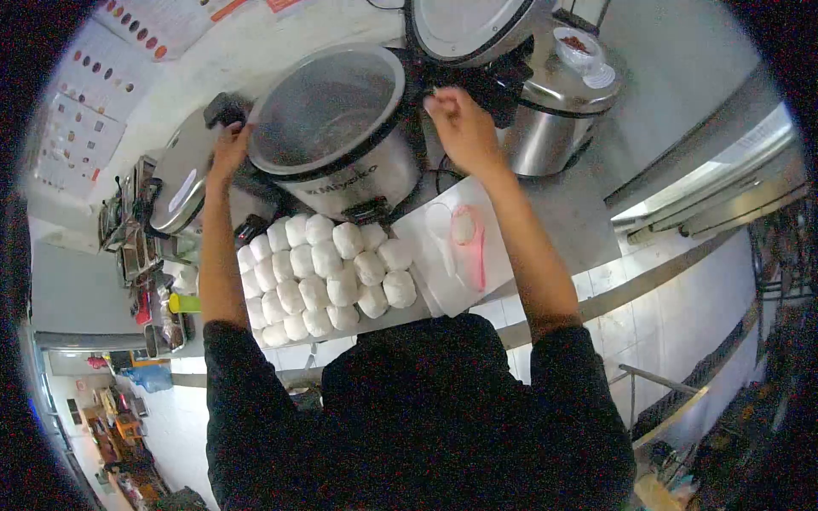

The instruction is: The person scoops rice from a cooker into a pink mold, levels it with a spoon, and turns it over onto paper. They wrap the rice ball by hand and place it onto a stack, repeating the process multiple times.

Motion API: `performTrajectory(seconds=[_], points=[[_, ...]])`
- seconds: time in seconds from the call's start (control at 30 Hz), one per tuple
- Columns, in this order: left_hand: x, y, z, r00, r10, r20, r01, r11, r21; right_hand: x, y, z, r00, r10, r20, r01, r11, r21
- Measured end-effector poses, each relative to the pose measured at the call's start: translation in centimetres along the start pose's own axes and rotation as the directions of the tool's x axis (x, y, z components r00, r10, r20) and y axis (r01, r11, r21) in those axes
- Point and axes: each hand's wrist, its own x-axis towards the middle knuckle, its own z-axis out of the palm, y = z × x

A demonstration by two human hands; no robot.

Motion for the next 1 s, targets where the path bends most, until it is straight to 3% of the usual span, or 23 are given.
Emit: performTrajectory(seconds=[0.1,0.13,0.17,0.2,0.23,0.27,0.3,0.37,0.43,0.47,0.5,0.57,0.63,0.7,0.77,0.83,0.87,0.9,1.0], points=[[3.9,-2.1,0.5,0.955,0.011,0.296,-0.072,0.978,0.198,6.3,-0.2,4.9,0.997,0.071,0.009,-0.065,0.952,-0.299],[4.5,-1.9,1.0,0.985,-0.003,0.17,-0.046,0.956,0.288,6.6,-1.9,5.3,0.958,0.222,0.181,-0.144,0.92,-0.365],[4.4,-1.7,1.4,0.999,-0.001,0.042,-0.014,0.931,0.365,6.8,-1.7,6.4,0.953,0.199,0.228,-0.075,0.885,-0.46],[4.3,-1.5,1.4,0.994,0.093,-0.052,-0.069,0.931,0.359,6.7,-2.0,7.4,0.956,0.226,0.188,-0.092,0.837,-0.539],[4.3,-1.6,1.3,0.972,0.181,-0.147,-0.12,0.929,0.35,6.5,-2.0,8.2,0.955,0.257,0.146,-0.143,0.835,-0.532],[4.9,-2.2,1.1,0.992,0.13,-0.005,-0.116,0.904,0.412,5.2,-3.7,8.2,0.96,0.278,0.015,-0.228,0.814,-0.534],[6.2,-3.2,1.1,0.989,0.065,0.129,-0.12,0.87,0.479,5.4,-2.3,8.7,0.967,0.249,0.057,-0.177,0.814,-0.554],[10.4,-8.0,3.1,0.968,-0.051,0.244,-0.085,0.852,0.517,4.8,-3.4,8.5,0.948,0.317,-0.025,-0.287,0.82,-0.495],[10.7,-8.7,3.1,0.909,0.112,0.402,-0.341,0.754,0.562,5.4,-1.9,9.1,0.917,0.377,-0.129,-0.393,0.802,-0.451],[10.6,-8.6,2.7,0.869,0.205,0.45,-0.466,0.644,0.606,5.9,-1.4,9.9,0.9,0.401,-0.169,-0.434,0.798,-0.419],[9.7,-7.6,2.7,0.827,0.313,0.467,-0.562,0.433,0.705,6.2,-1.6,10.2,0.899,0.419,-0.129,-0.428,0.778,-0.459],[10.1,-6.9,2.7,0.811,0.281,0.514,-0.585,0.381,0.716,7.0,-2.0,9.7,0.9,0.435,-0.039,-0.382,0.741,-0.552],[11.4,-7.9,3.7,0.919,0.164,0.359,-0.359,0.724,0.589,8.6,-1.6,9.7,0.87,0.493,-0.013,-0.432,0.749,-0.502],[12.3,-7.7,2.4,0.902,0.222,0.37,-0.406,0.726,0.554,9.5,-2.2,9.7,0.87,0.493,-0.012,-0.448,0.779,-0.438],[14.3,-5.6,-0.7,0.711,0.44,0.548,-0.698,0.353,0.622,10.5,-4.2,8.3,0.902,0.427,-0.065,-0.421,0.837,-0.349],[17.9,-6.0,-3.2,0.769,0.502,0.397,-0.638,0.555,0.534,9.2,-8.5,6.1,0.942,0.313,-0.119,-0.334,0.895,-0.295],[16.2,-4.5,-4.7,0.868,0.446,0.218,-0.483,0.86,0.165,8.8,-9.4,5.3,0.968,0.216,-0.127,-0.243,0.933,-0.264],[13.2,-1.4,-7.7,0.951,0.294,0.092,-0.258,0.924,-0.281,8.6,-10.5,4.5,0.984,0.113,-0.139,-0.144,0.961,-0.236],[3.8,8.3,-16.3,0.981,0.183,0.066,-0.065,0.628,-0.776,3.8,-16.2,1.3,0.915,-0.097,-0.391,0.101,0.995,-0.009]])
